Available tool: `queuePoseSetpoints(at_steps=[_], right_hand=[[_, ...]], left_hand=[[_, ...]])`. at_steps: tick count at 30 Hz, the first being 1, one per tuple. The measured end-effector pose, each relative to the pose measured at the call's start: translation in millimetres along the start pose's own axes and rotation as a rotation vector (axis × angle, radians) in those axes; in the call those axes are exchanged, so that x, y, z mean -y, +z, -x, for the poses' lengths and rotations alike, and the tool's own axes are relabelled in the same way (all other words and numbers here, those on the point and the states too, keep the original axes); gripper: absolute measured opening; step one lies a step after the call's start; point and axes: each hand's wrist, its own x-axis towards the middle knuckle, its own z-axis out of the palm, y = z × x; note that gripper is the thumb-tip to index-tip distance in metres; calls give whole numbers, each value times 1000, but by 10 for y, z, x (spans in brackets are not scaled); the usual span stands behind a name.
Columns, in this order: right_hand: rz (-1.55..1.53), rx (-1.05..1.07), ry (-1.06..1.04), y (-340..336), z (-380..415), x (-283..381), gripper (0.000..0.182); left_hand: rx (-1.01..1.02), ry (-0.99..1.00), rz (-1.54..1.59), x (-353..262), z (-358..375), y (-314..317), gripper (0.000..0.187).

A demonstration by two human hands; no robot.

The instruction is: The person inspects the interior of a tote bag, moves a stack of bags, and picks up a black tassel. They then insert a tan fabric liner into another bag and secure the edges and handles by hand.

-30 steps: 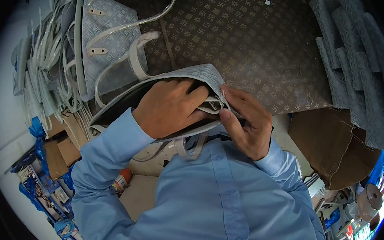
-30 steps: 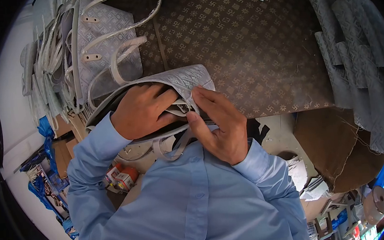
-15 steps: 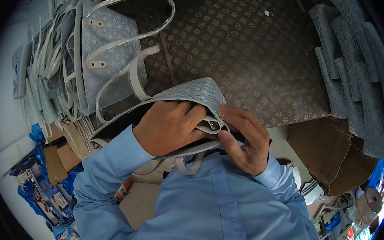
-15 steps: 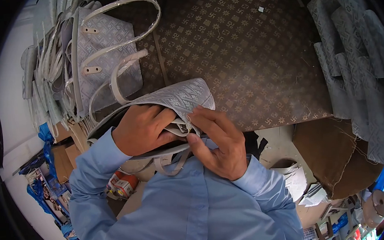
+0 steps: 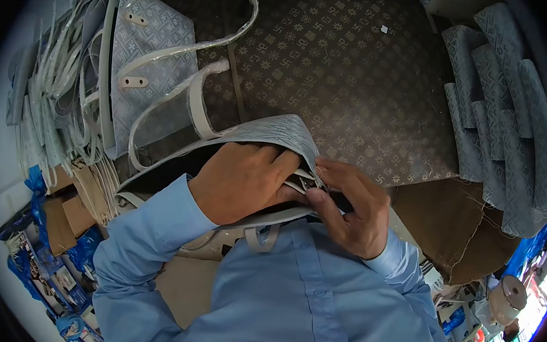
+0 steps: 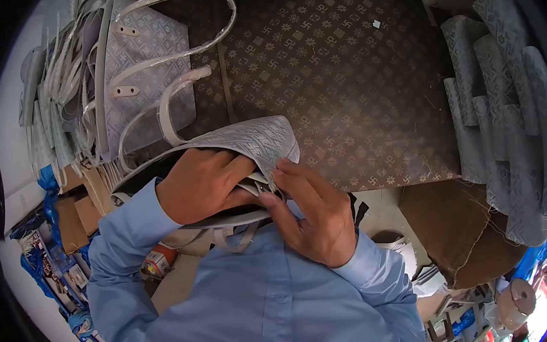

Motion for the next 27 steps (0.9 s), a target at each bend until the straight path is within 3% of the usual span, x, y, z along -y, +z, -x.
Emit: queuePoseSetpoints(at_steps=[4,6,10,18,22,24,26,27], right_hand=[[62,-15,21,-3,-87,161,16],[127,83,121,-32,-139,223,11],[184,92,68,-33,-194,249,13],[341,34,-44,83,-168,213,15],[292,6,-111,178,-151,205,16],[279,-19,-50,139,-151,178,15],[272,-12,-60,103,-155,145,14],[269,9,-74,91,-157,139,14]], left_hand=[[-84,30,15,-18,4,9,42],[-32,10,35,-20,19,27,43],[-30,-1,35,-26,17,4,42],[123,-252,293,-111,56,-169,42],[134,-352,269,-134,222,-255,41],[63,-458,499,-166,346,-492,41],[-38,-427,462,-241,427,-568,34],[-95,-401,245,-283,440,-591,34]])
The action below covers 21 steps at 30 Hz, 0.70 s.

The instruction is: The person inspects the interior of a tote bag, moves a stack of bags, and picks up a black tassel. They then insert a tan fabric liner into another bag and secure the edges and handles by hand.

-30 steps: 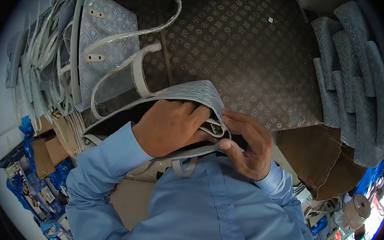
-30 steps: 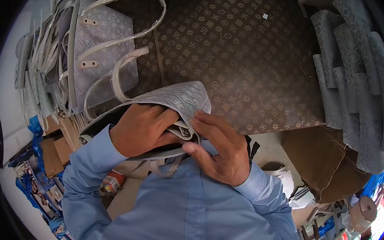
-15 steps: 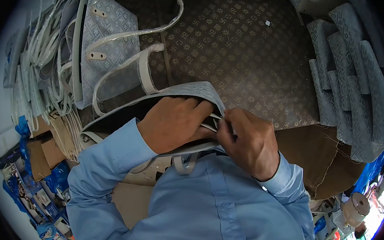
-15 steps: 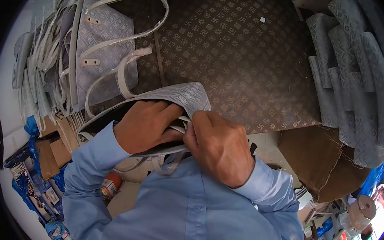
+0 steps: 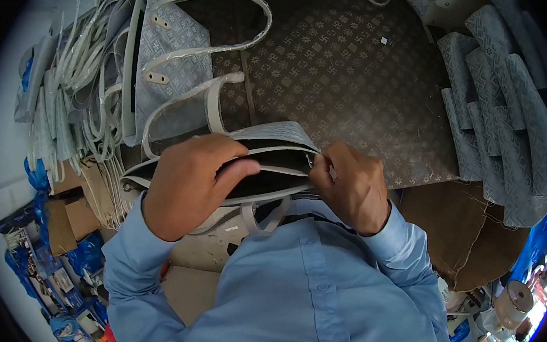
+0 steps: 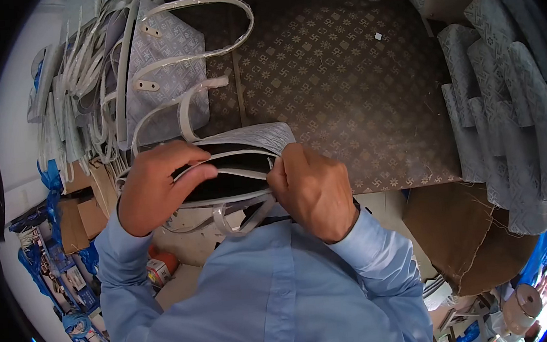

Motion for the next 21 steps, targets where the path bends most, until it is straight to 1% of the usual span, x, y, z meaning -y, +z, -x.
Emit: queuePoseSetpoints(at_steps=[1,2,4,5,7,8,10,11,13,14,16,18,20,21], right_hand=[[7,2,-13,-3,-6,8,14],[1,6,-25,0,-15,21,12],[5,7,-47,12,-11,33,10],[-1,21,-45,4,-9,3,10],[9,2,-24,9,-3,-7,10],[17,-1,-19,3,-1,-1,10],[47,-28,-5,-6,12,12,11],[43,-36,-12,4,38,19,11],[46,-54,-11,11,53,37,12],[48,-53,2,9,60,47,11],[51,-48,29,14,74,62,11],[87,-23,57,-2,42,82,11],[90,13,65,-47,37,79,11],[88,58,65,-64,40,81,11]], left_hand=[[-98,46,-199,-28,28,-5,36],[-116,49,-197,-36,-41,33,36],[-174,552,-408,20,-330,162,33],[-186,563,-411,111,-415,209,33],[-39,751,-459,263,-552,308,37],[-33,785,-457,253,-552,326,37],[-182,863,-611,209,-530,360,30],[-182,890,-605,206,-489,376,30],[-309,885,-614,250,-403,377,22],[-303,901,-608,276,-382,365,22],[-289,753,-687,323,-320,367,20],[-272,768,-640,356,-323,374,21],[-221,819,-419,381,-350,372,19],[-217,819,-408,404,-361,396,19]])
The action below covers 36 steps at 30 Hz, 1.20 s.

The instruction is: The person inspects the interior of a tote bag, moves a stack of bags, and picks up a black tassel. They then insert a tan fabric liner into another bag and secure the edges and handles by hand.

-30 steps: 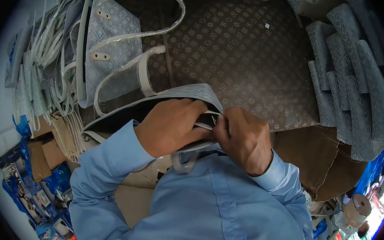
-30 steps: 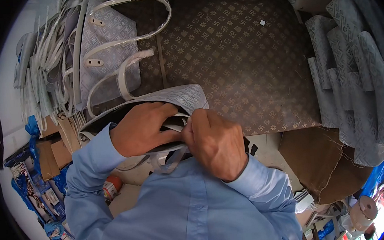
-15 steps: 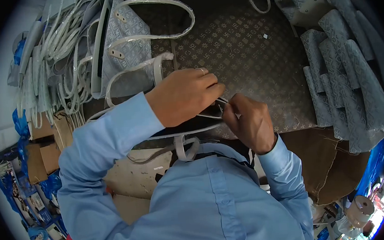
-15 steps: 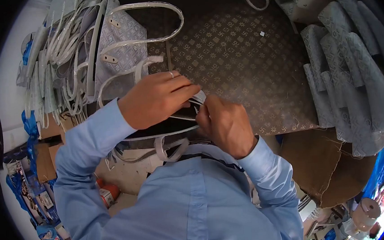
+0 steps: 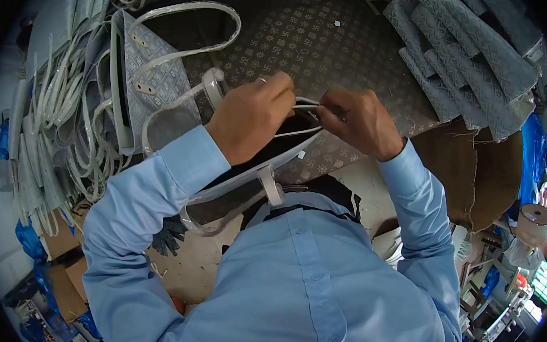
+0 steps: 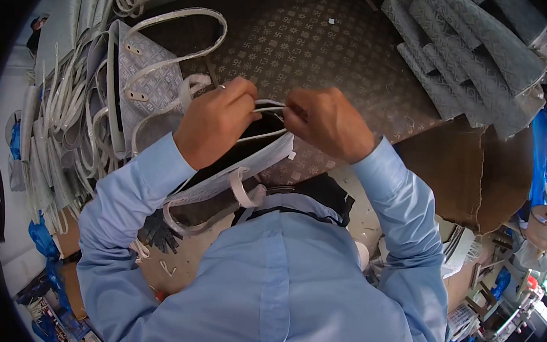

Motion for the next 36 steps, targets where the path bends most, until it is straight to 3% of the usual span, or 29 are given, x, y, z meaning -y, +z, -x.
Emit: queuePoseSetpoints(at_steps=[2,4,6,12,19,21,25,27,28,30,33,36], right_hand=[[21,44,1,-27,-29,43,11],[40,79,-5,-41,-57,83,11],[248,122,-138,-46,-118,108,12],[236,139,-249,-66,-154,79,14],[165,121,-151,-86,-229,54,17],[312,289,-370,-163,-360,21,8],[289,399,-520,-129,-566,-67,10],[167,472,-486,-130,-623,-60,28],[173,491,-493,-167,-626,-52,28],[-163,690,74,-255,-619,81,48],[-303,765,115,-228,-619,-48,63],[-392,899,33,-218,-693,-132,63]], left_hand=[[-99,-183,325,3,30,83,15],[-146,-176,329,-29,38,128,14],[-185,-191,340,-28,38,130,14],[-187,-246,310,-40,36,163,14],[-242,-288,292,-90,17,203,14],[-181,-327,303,-122,11,196,14],[-235,-319,290,-101,17,214,13],[-197,-362,242,-158,11,145,14],[-212,-376,246,-214,11,117,14],[-204,-280,-159,-412,0,13,17],[-331,-417,-222,-716,-18,41,24],[-218,-613,-50,-929,-147,246,29]])
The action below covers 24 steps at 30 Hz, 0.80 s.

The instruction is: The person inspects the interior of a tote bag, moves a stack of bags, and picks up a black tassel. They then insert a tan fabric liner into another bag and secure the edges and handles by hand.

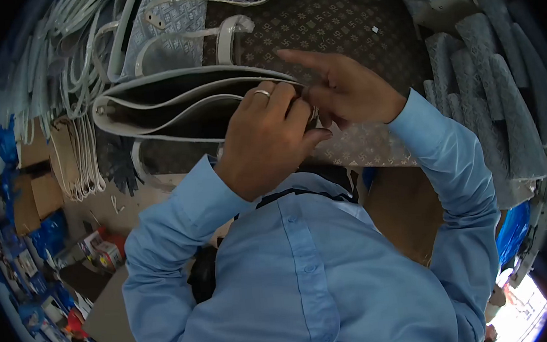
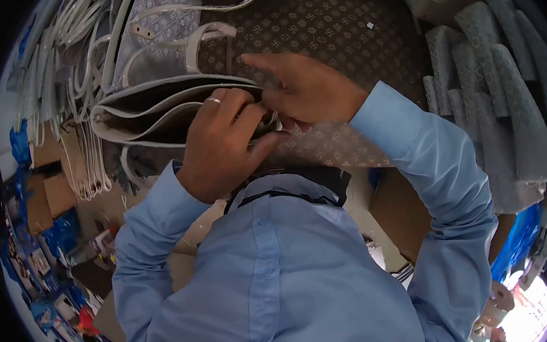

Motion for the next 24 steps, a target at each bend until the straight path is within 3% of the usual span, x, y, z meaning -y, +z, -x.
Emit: queuePoseSetpoints(at_steps=[5,10,13,16,18,19,21,24], right_hand=[[127,62,-168,-108,-128,-182,63],[4,213,-165,-203,-186,-169,61],[-15,167,-194,-204,-168,-244,58],[-59,159,-351,-198,-247,-432,58],[100,34,-677,-298,-263,-506,53],[105,39,-692,-342,-267,-514,53],[451,-65,-981,-411,-247,-513,42],[456,-27,-1114,-369,-278,-493,27]], left_hand=[[-65,-173,-99,-229,-24,247,26],[-302,-180,-118,-246,38,421,16],[-331,-185,-75,-246,54,444,14],[-324,-212,-58,-257,21,398,15],[-300,-251,-57,-297,10,346,16],[-274,-297,-42,-326,19,327,16],[-278,-311,-44,-374,44,339,17],[-254,-329,-30,-404,81,328,16]])
